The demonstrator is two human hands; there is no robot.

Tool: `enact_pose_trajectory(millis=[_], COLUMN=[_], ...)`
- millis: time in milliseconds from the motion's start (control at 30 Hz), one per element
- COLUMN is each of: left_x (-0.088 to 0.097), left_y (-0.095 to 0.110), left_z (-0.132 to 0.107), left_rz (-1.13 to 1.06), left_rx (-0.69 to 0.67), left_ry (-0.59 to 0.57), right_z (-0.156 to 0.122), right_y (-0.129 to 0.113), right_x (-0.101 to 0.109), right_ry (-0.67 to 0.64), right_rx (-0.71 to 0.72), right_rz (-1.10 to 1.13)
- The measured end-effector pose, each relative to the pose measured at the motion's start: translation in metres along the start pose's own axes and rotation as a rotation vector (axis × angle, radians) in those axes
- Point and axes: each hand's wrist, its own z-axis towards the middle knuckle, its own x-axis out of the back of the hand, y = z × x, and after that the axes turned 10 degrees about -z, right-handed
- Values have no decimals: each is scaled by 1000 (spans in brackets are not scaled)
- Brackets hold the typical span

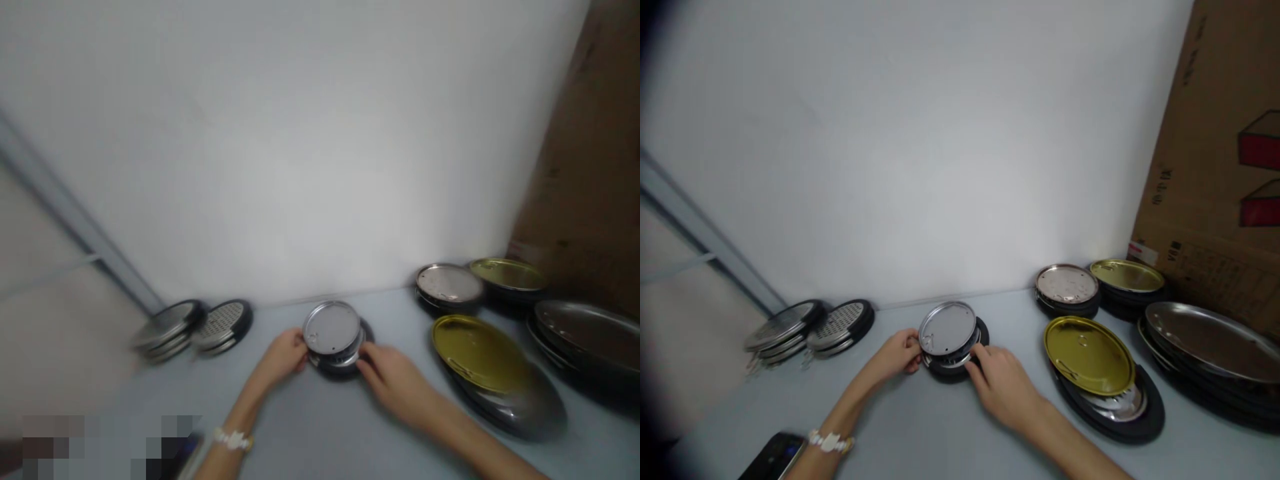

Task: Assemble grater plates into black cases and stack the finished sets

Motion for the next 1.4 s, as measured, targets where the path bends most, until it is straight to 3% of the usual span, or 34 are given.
enact_pose_trajectory(millis=[233,633,933,1067,1167,1333,1400], left_x=[-3,-8,6,19,28,27,19], left_y=[-7,-8,-9,-6,3,20,25], left_z=[-1,8,10,10,1,-23,-30], left_rz=[9,-68,-63,-46,-45,123,217], left_rx=[-81,-48,-70,-101,-129,-171,-196], left_ry=[41,213,282,286,180,-314,-398], right_z=[-1,-2,0,-2,-1,7,10], right_y=[3,7,19,19,22,39,42], right_x=[1,-6,-4,-10,-17,-18,-14], right_ry=[-7,70,69,155,209,247,266], right_rx=[-35,-145,-219,-147,-55,-25,-47], right_rz=[-12,-209,-340,-310,-276,-154,-72])
